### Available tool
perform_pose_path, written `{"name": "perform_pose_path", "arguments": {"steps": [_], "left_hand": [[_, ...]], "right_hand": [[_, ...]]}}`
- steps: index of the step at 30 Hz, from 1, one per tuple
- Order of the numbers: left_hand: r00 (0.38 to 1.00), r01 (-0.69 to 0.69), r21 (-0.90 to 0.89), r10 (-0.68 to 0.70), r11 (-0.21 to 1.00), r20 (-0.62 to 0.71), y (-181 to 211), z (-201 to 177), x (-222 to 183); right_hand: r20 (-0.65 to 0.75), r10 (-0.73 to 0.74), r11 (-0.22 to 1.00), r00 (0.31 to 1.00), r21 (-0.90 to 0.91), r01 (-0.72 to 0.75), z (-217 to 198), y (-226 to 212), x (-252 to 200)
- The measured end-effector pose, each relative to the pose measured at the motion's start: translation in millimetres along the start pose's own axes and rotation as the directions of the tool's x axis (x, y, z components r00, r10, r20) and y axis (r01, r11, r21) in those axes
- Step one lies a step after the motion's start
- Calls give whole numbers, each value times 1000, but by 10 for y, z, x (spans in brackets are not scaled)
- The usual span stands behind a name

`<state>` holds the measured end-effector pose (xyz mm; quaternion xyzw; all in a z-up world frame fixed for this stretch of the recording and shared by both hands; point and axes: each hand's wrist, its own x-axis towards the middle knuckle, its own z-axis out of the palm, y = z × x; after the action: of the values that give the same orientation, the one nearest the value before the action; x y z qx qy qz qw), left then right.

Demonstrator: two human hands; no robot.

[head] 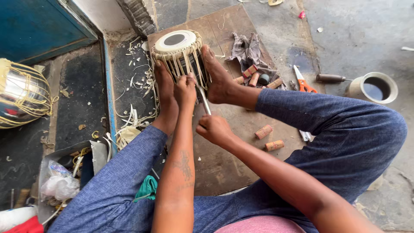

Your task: The person repairs a tabla drum by using a tool to pull and tighten the leather straps around the wooden body before tying them off.

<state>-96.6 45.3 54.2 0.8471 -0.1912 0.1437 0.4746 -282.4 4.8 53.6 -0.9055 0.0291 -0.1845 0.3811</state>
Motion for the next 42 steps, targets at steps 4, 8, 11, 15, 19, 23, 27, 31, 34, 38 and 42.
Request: {"name": "perform_pose_path", "arguments": {"steps": [4,8,11,15,19,23,27,31,34,38,42], "left_hand": [[998,31,31,-33,999,45,3,-185,-106],[992,99,94,-105,991,63,26,-325,-42],[999,49,140,-47,989,-17,-132,-376,-77],[994,61,345,-25,936,-109,-293,-208,72],[938,320,-401,-226,859,264,-273,143,203],[845,523,-784,-324,335,425,-129,221,299],[876,481,-757,-281,442,393,-42,58,361],[875,484,-688,-281,541,395,57,74,352],[886,462,-685,-327,563,328,21,83,357],[885,465,-740,-282,485,371,-130,97,242],[863,505,-706,-320,497,392,20,79,614]], "right_hand": [[-207,-260,832,943,-544,111,376,66,431],[105,-33,949,994,-308,64,532,45,570],[21,-21,992,1000,128,18,394,87,191],[197,242,903,950,313,-295,44,137,-214],[163,205,902,965,350,-251,-6,35,-280],[125,125,936,984,315,-158,-66,-20,-115],[132,124,925,984,343,-162,-144,-75,-8],[152,141,910,978,369,-188,-274,-89,5],[94,115,949,989,283,-138,-258,-103,7],[88,78,948,993,303,-102,-113,27,-88],[-58,-24,1000,998,0,24,-47,164,558]]}}
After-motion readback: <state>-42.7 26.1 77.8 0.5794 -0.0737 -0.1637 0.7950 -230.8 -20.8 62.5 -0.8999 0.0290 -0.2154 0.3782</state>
